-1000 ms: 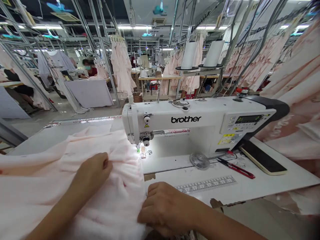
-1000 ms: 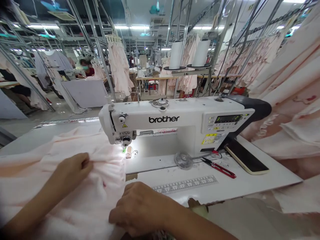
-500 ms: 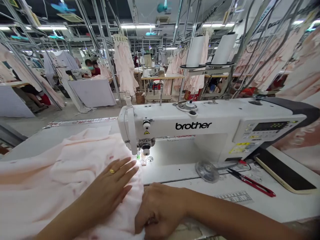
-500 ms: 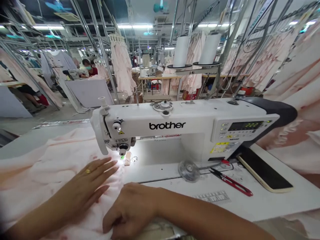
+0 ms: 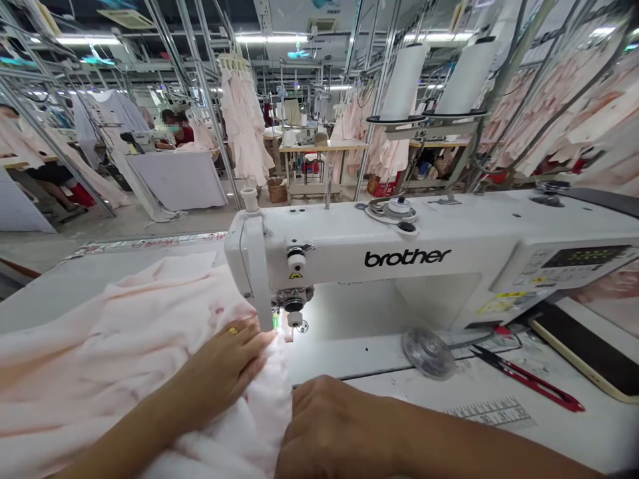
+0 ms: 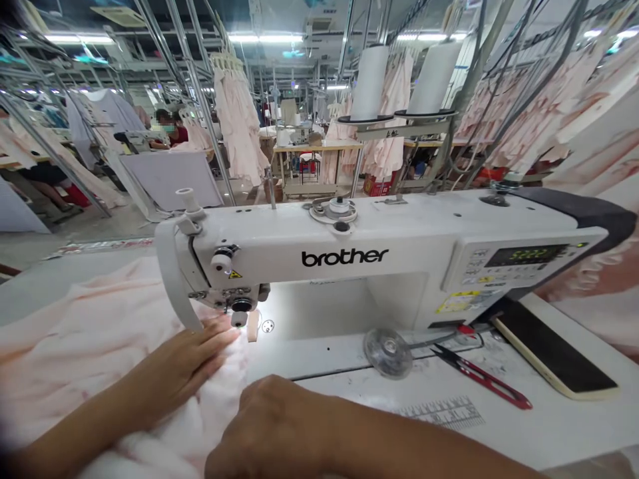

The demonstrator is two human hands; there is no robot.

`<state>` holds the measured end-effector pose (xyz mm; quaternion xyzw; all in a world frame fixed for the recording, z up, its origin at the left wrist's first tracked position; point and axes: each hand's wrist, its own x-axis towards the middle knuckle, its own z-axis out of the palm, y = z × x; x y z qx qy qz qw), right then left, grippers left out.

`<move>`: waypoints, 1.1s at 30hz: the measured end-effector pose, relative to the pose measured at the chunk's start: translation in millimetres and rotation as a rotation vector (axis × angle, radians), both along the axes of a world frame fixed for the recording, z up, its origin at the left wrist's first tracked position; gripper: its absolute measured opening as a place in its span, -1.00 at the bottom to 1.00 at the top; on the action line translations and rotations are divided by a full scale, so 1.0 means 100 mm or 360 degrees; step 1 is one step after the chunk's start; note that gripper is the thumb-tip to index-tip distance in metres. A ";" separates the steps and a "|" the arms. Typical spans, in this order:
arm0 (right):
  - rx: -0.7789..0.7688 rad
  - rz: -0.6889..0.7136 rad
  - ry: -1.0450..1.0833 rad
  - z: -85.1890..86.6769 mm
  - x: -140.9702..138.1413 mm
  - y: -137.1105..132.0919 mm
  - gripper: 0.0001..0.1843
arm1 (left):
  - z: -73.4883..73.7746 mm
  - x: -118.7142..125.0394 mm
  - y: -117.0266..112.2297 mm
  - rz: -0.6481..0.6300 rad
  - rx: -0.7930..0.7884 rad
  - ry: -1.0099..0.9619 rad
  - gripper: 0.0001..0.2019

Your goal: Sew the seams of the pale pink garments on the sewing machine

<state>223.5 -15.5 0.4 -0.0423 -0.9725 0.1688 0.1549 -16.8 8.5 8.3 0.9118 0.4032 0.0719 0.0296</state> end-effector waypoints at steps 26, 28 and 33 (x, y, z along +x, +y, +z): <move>0.0598 -0.0060 0.0221 -0.02 -0.06 -0.06 -0.74 | -0.06 -0.18 -0.21 0.0402 0.0374 0.0050 -0.61; 0.0577 -0.0059 0.0200 0.00 -0.06 -0.05 -0.74 | -0.10 -0.20 -0.20 0.0075 0.0440 0.0073 -0.38; 0.0591 -0.0072 0.0153 0.01 -0.05 -0.03 -0.77 | -0.24 -0.30 -0.13 -0.0027 0.0297 -0.0041 -0.29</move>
